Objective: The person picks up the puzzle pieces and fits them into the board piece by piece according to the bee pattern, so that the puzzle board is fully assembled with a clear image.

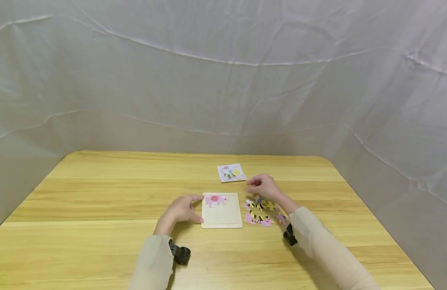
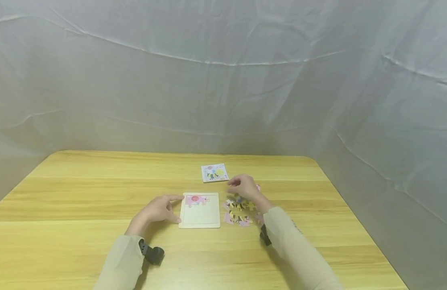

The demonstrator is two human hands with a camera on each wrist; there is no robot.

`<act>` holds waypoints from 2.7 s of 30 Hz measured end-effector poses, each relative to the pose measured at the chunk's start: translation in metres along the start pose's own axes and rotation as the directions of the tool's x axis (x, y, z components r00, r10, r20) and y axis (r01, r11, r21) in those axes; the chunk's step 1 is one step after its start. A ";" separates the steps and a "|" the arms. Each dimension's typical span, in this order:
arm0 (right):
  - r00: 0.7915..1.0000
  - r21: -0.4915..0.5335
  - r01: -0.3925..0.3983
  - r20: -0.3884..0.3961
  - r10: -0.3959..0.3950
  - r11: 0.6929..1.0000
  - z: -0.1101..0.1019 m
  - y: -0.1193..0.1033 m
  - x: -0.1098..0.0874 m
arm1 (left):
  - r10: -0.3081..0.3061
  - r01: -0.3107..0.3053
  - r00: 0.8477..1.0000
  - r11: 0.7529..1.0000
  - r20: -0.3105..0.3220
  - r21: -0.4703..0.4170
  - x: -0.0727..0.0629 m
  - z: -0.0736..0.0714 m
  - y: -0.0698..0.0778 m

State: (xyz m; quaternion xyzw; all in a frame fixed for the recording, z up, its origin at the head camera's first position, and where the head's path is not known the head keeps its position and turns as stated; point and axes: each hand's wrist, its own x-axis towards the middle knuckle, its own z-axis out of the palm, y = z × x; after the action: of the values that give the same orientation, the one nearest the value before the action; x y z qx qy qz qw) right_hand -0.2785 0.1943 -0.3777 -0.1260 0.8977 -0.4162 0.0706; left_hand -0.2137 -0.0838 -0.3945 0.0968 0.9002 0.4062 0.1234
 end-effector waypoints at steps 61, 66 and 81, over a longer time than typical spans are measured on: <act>0.967 -0.035 -0.253 -0.042 0.251 0.967 -0.049 0.057 0.004 | -0.007 0.007 1.000 1.000 0.001 0.021 0.001 -0.004 -0.003; 0.970 -0.040 -0.240 -0.054 0.238 0.970 -0.049 0.056 0.003 | -0.007 0.007 1.000 1.000 0.001 0.014 0.001 -0.004 -0.003; 0.979 0.088 -0.190 -0.058 0.195 0.978 -0.049 0.045 -0.002 | -0.004 0.004 1.000 1.000 0.003 0.013 0.001 -0.003 -0.002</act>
State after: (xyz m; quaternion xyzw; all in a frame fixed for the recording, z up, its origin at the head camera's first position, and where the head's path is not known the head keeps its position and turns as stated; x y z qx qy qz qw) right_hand -0.2955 0.2580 -0.3805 -0.0215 0.8896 -0.4481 0.0857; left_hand -0.2160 -0.0871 -0.3946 0.0963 0.9029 0.3997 0.1250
